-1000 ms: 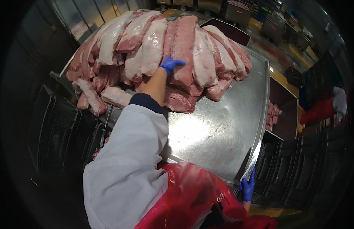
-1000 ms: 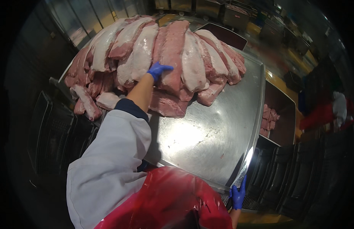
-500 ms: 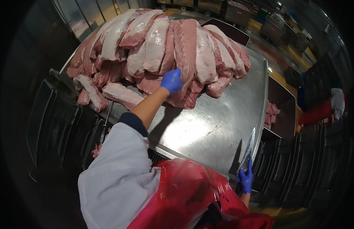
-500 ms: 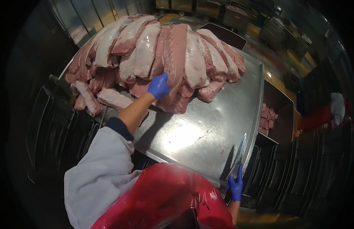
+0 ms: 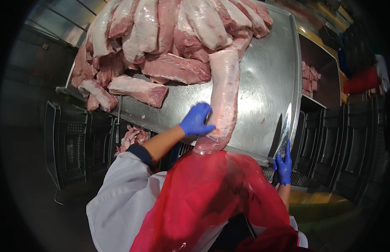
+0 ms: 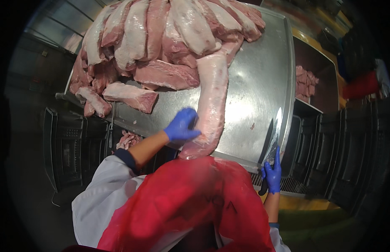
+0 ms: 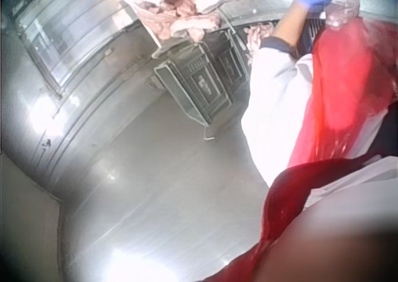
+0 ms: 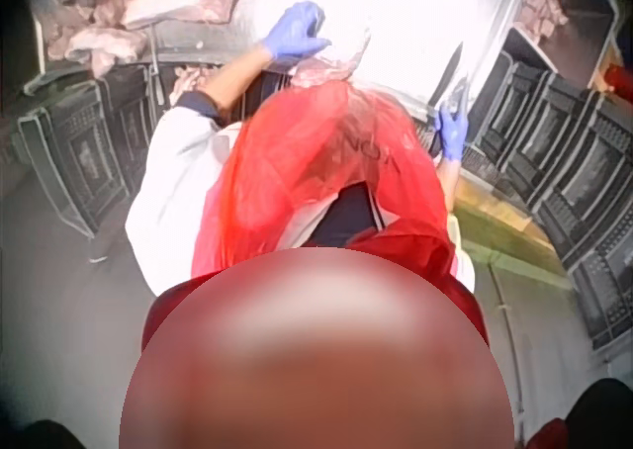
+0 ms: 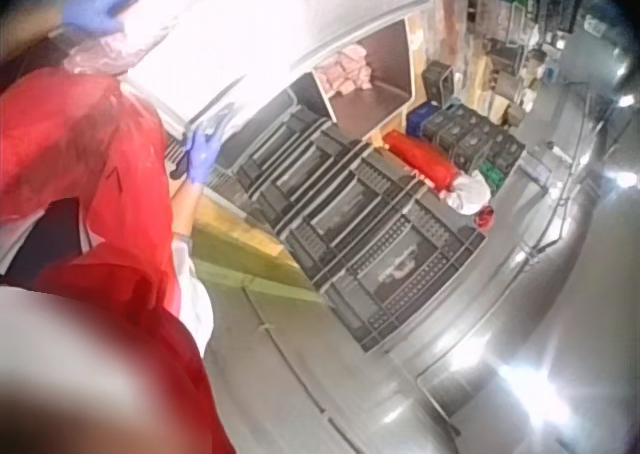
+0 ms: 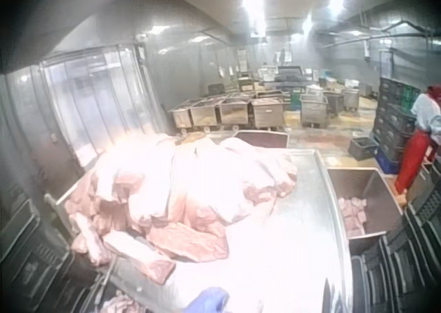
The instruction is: The person uses a knife to trim fat and separate lean meat from large cuts of raw pork on a stainless steel table. They repeatedly pick up pieces, slice off fat layers, and place the trimmed meat into a bin while discarding the fat.
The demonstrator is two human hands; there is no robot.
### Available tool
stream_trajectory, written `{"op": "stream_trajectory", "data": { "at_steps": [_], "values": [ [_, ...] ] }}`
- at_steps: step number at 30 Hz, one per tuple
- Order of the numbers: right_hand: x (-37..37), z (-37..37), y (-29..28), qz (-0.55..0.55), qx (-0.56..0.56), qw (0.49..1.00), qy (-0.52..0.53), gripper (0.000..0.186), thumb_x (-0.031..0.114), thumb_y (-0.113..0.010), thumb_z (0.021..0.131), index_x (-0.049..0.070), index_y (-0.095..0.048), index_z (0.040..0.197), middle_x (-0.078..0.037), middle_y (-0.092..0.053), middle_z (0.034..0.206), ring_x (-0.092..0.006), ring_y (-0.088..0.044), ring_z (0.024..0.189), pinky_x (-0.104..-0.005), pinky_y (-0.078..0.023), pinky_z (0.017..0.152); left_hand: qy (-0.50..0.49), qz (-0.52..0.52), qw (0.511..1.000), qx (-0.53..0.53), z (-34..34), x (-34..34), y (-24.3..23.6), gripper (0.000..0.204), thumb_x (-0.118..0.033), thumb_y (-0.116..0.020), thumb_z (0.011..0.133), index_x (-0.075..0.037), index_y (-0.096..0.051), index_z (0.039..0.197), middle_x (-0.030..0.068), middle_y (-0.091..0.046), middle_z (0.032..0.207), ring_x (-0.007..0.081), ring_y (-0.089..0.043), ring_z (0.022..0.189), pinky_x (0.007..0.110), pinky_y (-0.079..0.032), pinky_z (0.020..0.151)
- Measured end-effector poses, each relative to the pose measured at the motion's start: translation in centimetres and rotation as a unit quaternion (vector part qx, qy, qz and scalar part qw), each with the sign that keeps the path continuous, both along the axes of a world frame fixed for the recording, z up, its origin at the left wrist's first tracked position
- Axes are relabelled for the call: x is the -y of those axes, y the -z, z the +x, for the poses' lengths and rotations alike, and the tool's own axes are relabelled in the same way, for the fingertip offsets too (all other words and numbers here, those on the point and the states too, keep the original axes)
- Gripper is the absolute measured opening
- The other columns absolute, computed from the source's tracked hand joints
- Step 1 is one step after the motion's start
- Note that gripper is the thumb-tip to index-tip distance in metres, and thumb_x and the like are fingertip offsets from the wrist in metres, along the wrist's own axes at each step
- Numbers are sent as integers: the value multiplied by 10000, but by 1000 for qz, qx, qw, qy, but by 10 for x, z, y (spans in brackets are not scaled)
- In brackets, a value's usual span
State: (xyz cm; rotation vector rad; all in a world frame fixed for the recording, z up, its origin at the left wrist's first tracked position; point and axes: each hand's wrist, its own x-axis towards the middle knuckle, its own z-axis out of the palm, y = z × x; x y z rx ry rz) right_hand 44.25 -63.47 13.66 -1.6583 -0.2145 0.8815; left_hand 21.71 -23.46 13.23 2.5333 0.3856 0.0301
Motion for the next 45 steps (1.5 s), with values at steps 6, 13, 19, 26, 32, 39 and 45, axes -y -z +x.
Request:
{"op": "stream_trajectory", "data": {
  "at_steps": [6, 13, 19, 26, 32, 39, 45],
  "values": [
    [-3, 29, 24, 40, 56, 995, 74, 794, -57, -493, 929, 232, -189, 1603, -17, -545, 762, -78, -452, 513, -216, -376, 436, -139, 3, 990, -2, 149, 26, 52, 1043, -536, -751, 731, -63, -271, 1528, 274, -206, 1570, 509, -293, 1395, 559, -307, 1133],
    [-101, 99, 58, 14, -11, 998, 56, 832, -36, -535, 913, 282, -183, 1597, -37, -545, 679, -109, -493, 491, -274, -429, 419, -133, 52, 987, -73, 265, 5, 86, 1020, -483, -665, 779, -161, -144, 1595, 205, -60, 1647, 548, -105, 1463, 667, -214, 1138],
    [-184, 163, 82, -16, 8, 1000, 21, 851, 34, -548, 931, 377, -136, 1592, -45, -547, 651, -113, -504, 487, -301, -463, 432, -80, 74, 994, -10, 267, 2, 86, 1032, -504, -693, 808, -140, -128, 1591, 212, -72, 1646, 468, -73, 1501, 712, -231, 1112],
    [-166, 169, 95, -47, -35, 998, 39, 868, 50, -566, 921, 371, -121, 1593, -57, -586, 716, -121, -532, 509, -313, -501, 470, -133, 50, 980, -140, 165, 75, 20, 1194, -332, -814, 631, -164, -123, 1590, 363, -196, 1513, 589, -476, 1186, 557, -474, 995],
    [-221, 228, 100, -29, 80, 996, -36, 830, 82, -550, 921, 332, -137, 1596, -95, -606, 765, -175, -600, 570, -342, -523, 490, -119, 81, 982, -123, 248, 46, 34, 1050, -396, -698, 716, -160, -162, 1588, 334, -199, 1542, 556, -391, 1294, 564, -394, 1054],
    [-298, 287, 78, -84, 105, 988, -71, 832, 71, -532, 855, 286, -210, 1591, -148, -659, 825, -193, -612, 561, -352, -544, 515, -34, 79, 996, 28, 259, 21, 66, 946, -367, -639, 821, -19, -168, 1564, 311, -138, 1599, 460, -181, 1482, 527, -202, 1190],
    [-302, 288, 74, -124, 137, 976, -118, 821, 86, -505, 874, 206, -145, 1602, -203, -690, 894, -232, -650, 592, -381, -561, 542, -21, 79, 995, 56, 261, 20, 72, 879, -350, -628, 866, 34, -209, 1537, 318, -152, 1592, 468, -182, 1478, 484, -217, 1198]
  ]
}}
